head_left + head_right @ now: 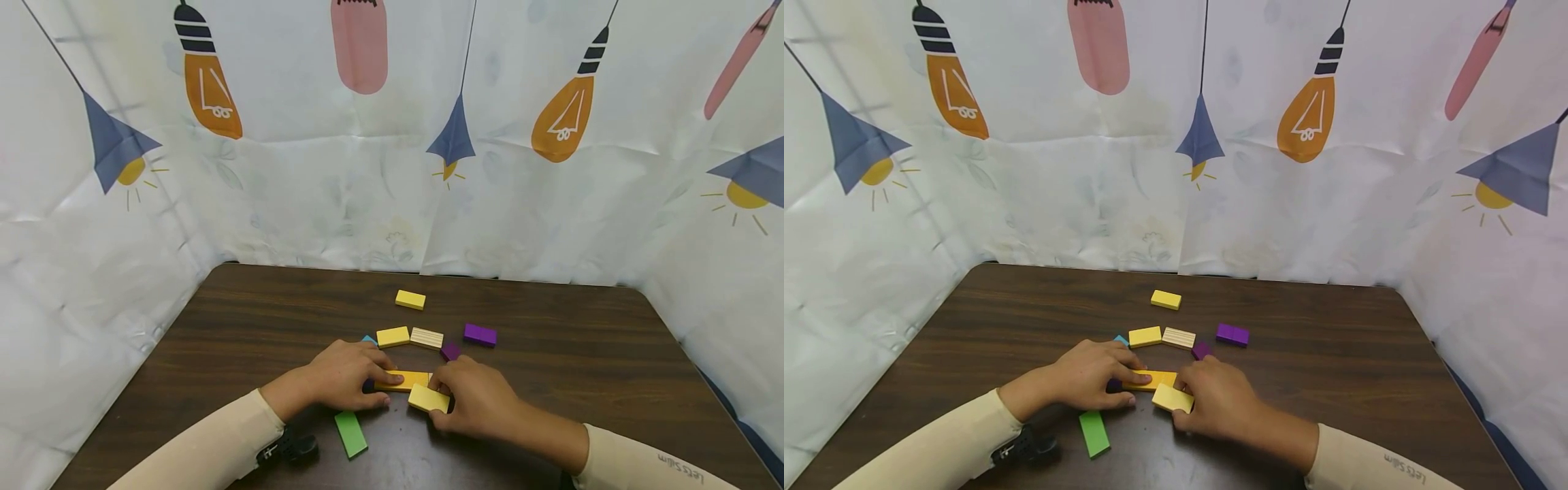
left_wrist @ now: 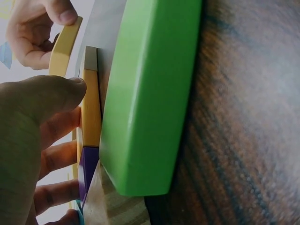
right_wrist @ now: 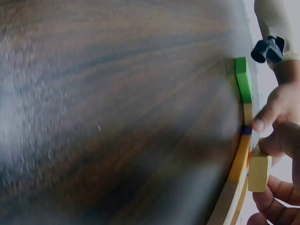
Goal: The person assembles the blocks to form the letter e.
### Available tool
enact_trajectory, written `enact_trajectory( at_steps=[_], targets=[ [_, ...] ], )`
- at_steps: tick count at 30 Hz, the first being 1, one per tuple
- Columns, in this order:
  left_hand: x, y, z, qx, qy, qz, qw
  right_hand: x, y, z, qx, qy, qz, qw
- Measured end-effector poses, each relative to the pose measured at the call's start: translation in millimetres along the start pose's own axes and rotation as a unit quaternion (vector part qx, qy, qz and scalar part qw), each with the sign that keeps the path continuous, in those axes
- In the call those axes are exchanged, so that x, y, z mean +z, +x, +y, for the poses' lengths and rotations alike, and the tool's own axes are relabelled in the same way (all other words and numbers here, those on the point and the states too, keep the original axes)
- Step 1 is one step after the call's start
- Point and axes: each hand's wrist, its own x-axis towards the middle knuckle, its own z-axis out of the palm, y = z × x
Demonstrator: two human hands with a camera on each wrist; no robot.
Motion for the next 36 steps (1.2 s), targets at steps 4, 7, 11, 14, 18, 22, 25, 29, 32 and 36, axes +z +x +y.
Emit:
enact_trajectory(
  at_steps=[4,7,11,14,18,22,25,29,32,36],
  targets=[
    [0.5,0.1,-0.1,-0.001,-0.001,0.000,1.0000,3.3,-1.6,-4.1,-0.008,0.002,-0.005,1.0000],
    [0.5,0.2,0.0,-0.001,-0.003,0.001,1.0000,6.1,-2.4,-7.5,-0.016,0.005,-0.003,0.9999],
    [0.4,0.1,0.1,-0.002,-0.004,0.001,1.0000,9.9,-3.2,-11.9,-0.020,0.013,-0.011,0.9997],
    [0.5,0.0,0.0,-0.005,-0.003,-0.001,1.0000,12.4,-3.8,-14.9,-0.022,0.016,-0.025,0.9993],
    [1.0,-0.2,-0.4,-0.008,-0.003,-0.005,0.9999,15.9,-4.4,-18.5,-0.029,0.009,-0.034,0.9989],
    [0.9,-0.4,-0.5,-0.009,-0.001,-0.007,0.9999,19.4,-4.8,-22.4,-0.035,0.009,-0.036,0.9987],
    [0.5,-0.3,-0.2,-0.008,0.000,-0.007,0.9999,21.6,-5.0,-25.5,-0.038,0.014,-0.043,0.9983],
    [-0.1,0.2,0.4,-0.008,0.002,-0.006,0.9999,24.5,-5.0,-29.5,-0.045,0.009,-0.052,0.9976],
    [-0.3,0.5,0.6,-0.009,0.001,-0.006,0.9999,27.0,-5.5,-32.5,-0.056,0.006,-0.051,0.9971],
    [-0.3,0.8,0.5,-0.008,0.000,-0.006,1.0000,28.9,-6.0,-36.5,-0.074,-0.001,-0.044,0.9963]
  ],
)
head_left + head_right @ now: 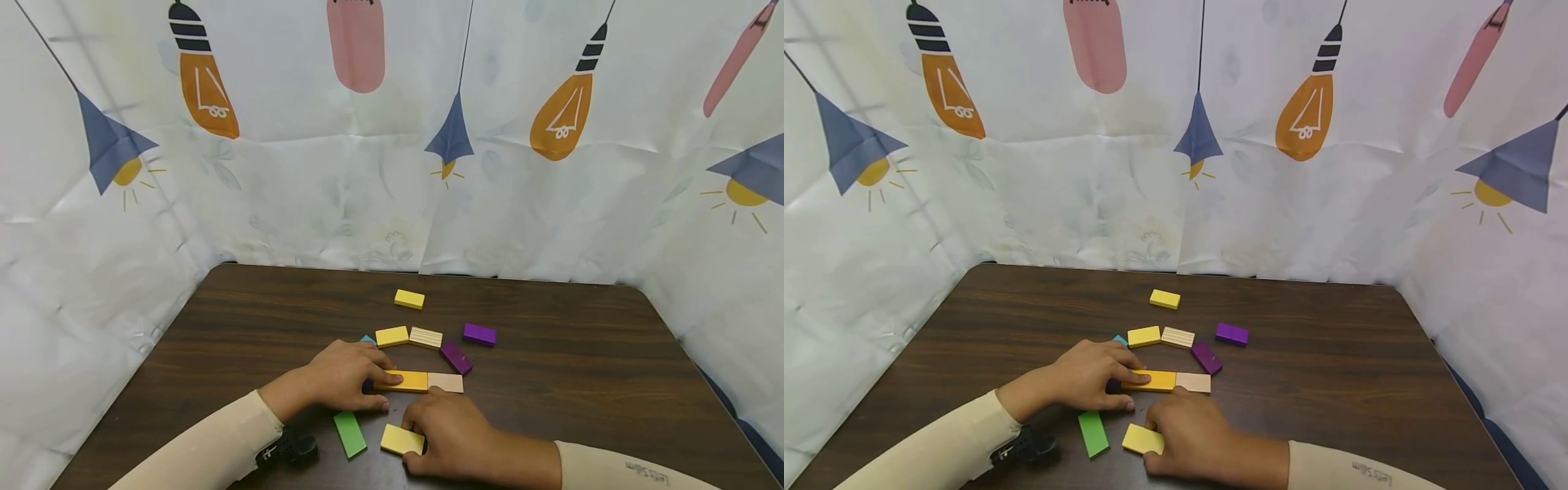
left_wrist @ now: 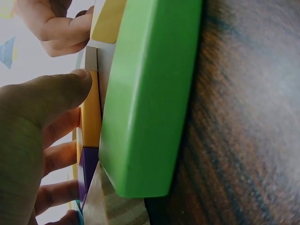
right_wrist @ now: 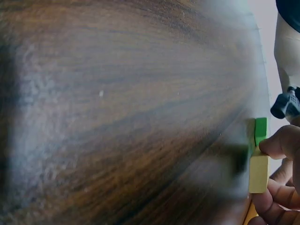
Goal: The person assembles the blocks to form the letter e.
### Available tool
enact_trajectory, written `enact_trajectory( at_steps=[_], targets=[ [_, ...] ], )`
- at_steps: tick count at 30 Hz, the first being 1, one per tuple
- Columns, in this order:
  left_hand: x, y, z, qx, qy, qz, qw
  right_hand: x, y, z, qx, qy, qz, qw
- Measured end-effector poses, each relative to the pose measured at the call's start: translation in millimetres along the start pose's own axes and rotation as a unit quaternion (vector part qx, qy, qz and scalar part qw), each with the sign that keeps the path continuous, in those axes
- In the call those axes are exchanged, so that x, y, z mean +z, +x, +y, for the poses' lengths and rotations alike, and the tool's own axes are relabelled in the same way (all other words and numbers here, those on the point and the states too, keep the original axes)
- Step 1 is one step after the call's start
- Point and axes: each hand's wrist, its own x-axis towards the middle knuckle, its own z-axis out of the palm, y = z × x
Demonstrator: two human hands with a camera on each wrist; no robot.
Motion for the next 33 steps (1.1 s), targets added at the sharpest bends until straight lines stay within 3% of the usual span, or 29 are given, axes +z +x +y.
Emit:
enact_trajectory(
  at_steps=[8,17,33],
  targets=[
    [1.3,-0.4,-0.6,0.001,-0.004,0.002,1.0000,4.5,2.6,-5.7,-0.015,0.000,-0.022,0.9996],
    [0.5,-0.3,-0.2,0.002,-0.003,0.005,1.0000,9.5,3.9,-8.6,-0.043,-0.004,-0.016,0.9989],
    [0.7,-0.2,-0.2,0.002,-0.004,0.010,0.9999,12.7,6.8,-16.7,-0.038,0.028,-0.050,0.9976]
  ],
)
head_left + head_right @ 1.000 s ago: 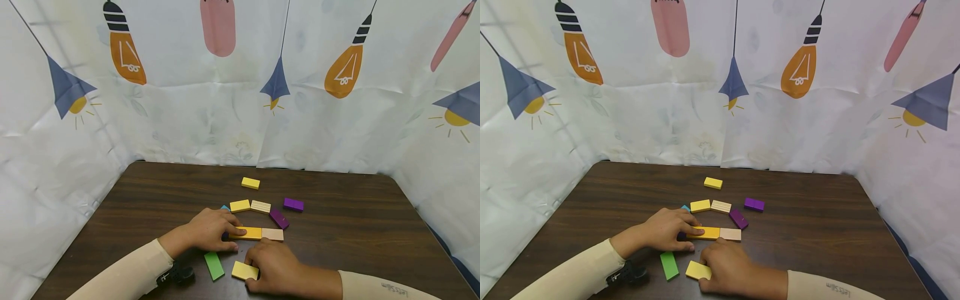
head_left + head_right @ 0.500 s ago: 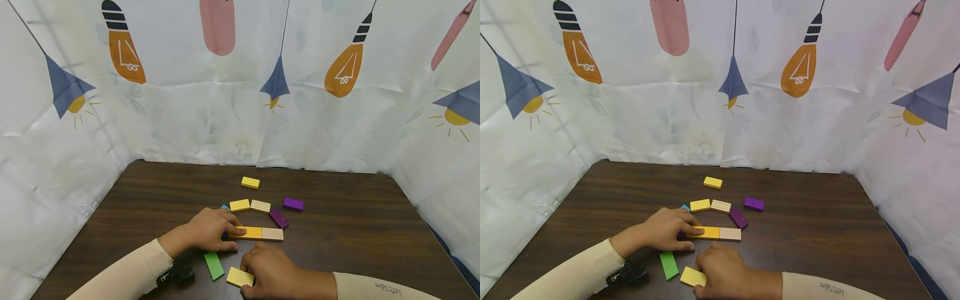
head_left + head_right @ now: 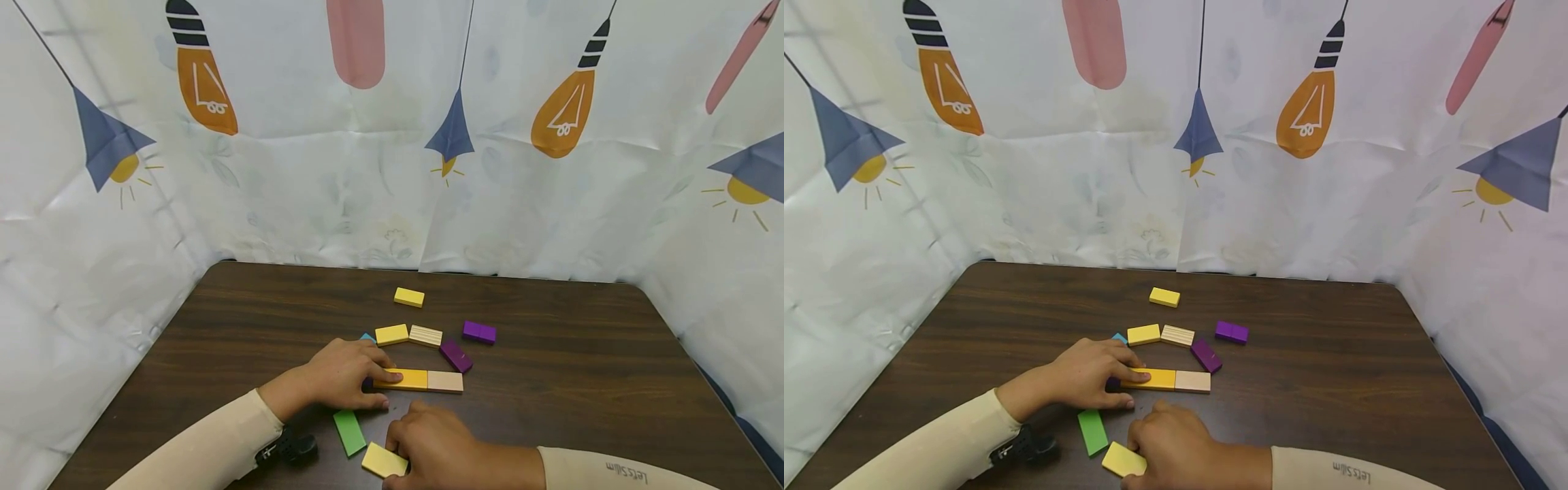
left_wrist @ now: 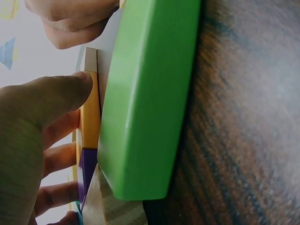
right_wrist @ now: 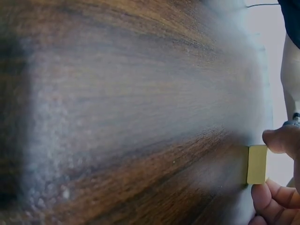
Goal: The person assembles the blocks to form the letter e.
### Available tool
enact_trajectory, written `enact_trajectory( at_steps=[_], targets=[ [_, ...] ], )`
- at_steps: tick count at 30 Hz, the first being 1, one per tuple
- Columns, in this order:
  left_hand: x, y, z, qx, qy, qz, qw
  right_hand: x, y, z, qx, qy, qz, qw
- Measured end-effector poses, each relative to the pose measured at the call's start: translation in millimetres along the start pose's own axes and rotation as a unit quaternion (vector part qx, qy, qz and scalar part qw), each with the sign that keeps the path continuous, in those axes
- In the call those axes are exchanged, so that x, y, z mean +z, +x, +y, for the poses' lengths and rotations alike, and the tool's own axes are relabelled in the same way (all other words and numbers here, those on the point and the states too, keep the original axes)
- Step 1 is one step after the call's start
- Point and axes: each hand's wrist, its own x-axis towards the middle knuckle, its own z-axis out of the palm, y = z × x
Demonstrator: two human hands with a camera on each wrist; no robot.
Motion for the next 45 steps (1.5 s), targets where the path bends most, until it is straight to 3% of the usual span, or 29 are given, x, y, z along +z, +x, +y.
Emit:
enact_trajectory(
  at_steps=[27,30,35,45],
  targets=[
    [0.0,-0.4,-0.1,-0.005,-0.004,-0.005,1.0000,2.2,3.1,0.0,-0.023,0.011,-0.002,0.9997],
    [0.0,0.0,-0.1,-0.003,-0.004,-0.004,1.0000,-1.4,3.2,-0.9,-0.007,0.009,0.003,0.9999],
    [0.0,0.7,-0.2,0.002,-0.002,0.001,1.0000,-15.1,5.5,2.0,0.028,-0.021,0.049,0.9982],
    [1.8,1.4,-1.9,0.013,-0.001,0.012,0.9998,-43.1,19.4,37.2,0.100,-0.005,0.126,0.9869]
  ],
)
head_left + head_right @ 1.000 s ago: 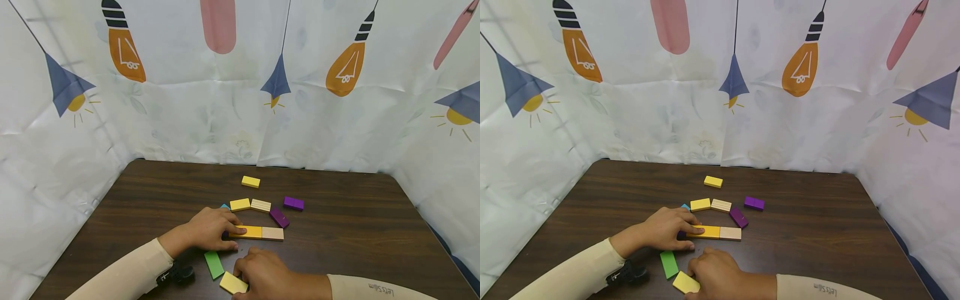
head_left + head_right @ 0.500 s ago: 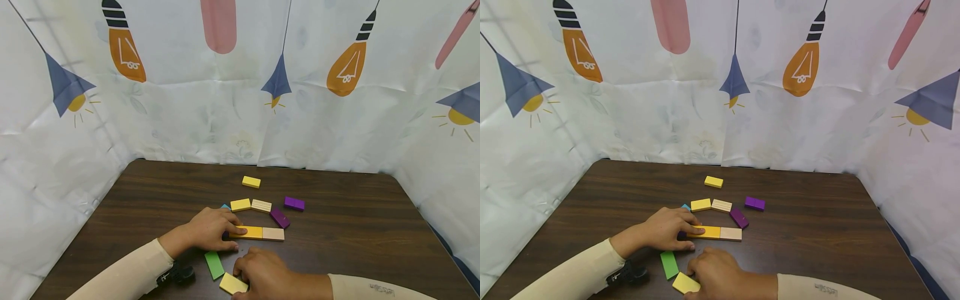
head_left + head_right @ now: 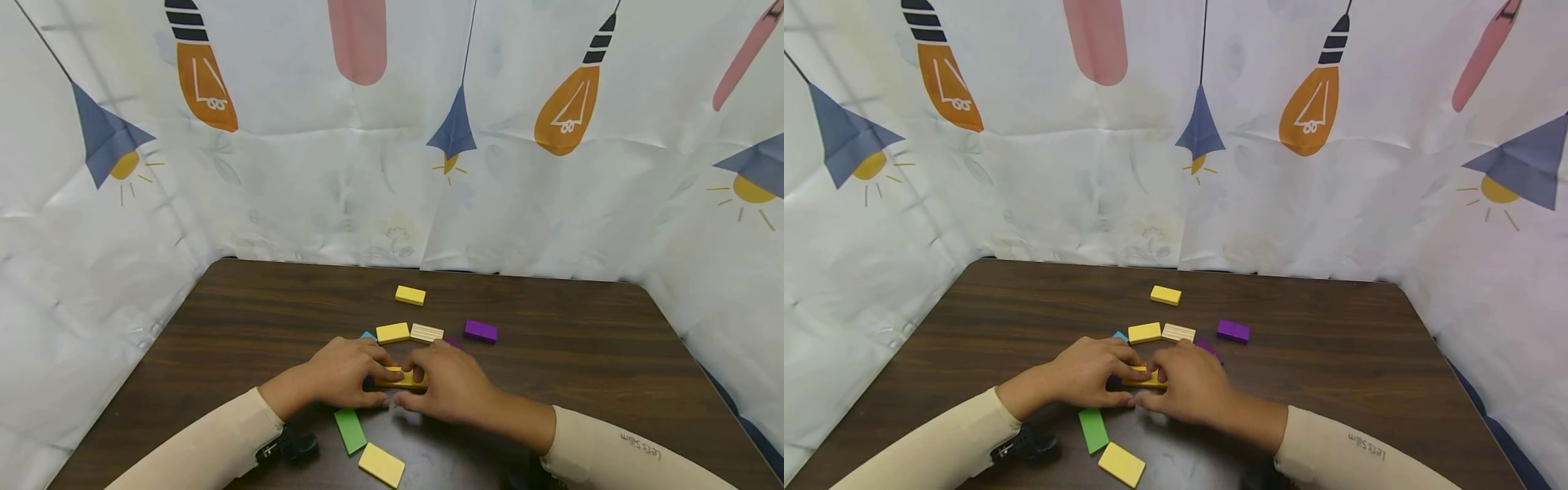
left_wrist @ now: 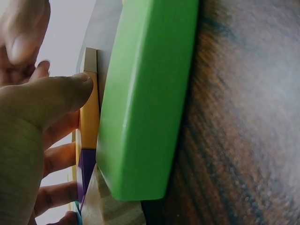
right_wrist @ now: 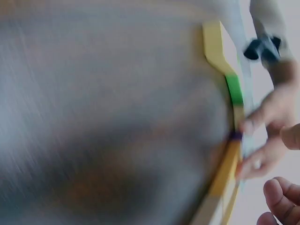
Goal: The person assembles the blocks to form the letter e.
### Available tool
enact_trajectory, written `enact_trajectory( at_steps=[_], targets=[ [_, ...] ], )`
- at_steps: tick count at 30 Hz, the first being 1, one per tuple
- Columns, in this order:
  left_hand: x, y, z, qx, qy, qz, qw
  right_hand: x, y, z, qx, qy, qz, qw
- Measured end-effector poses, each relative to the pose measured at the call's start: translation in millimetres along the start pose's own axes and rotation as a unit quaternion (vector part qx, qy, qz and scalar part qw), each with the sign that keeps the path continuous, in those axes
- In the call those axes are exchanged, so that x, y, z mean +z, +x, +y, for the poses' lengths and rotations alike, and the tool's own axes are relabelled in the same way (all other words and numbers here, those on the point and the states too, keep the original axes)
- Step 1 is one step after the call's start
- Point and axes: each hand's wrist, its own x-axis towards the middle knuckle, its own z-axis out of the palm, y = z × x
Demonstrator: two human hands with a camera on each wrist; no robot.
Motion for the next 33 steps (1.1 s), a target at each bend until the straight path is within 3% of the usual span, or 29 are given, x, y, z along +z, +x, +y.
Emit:
enact_trajectory(
  at_steps=[6,12,21,33],
  targets=[
    [0.0,-0.5,-0.3,0.000,0.000,-0.005,1.0000,-14.0,21.2,21.8,0.060,0.007,0.031,0.9977],
    [-0.1,-1.1,0.6,-0.008,-0.006,-0.012,0.9999,-21.1,40.7,46.3,0.085,0.002,0.038,0.9956],
    [-0.7,-0.7,-0.1,-0.009,0.005,-0.014,0.9999,-30.3,63.9,68.5,0.103,-0.012,0.022,0.9944],
    [-1.5,0.2,0.5,-0.009,0.004,-0.010,0.9999,-28.4,92.7,86.9,0.142,-0.008,-0.030,0.9893]
  ],
)
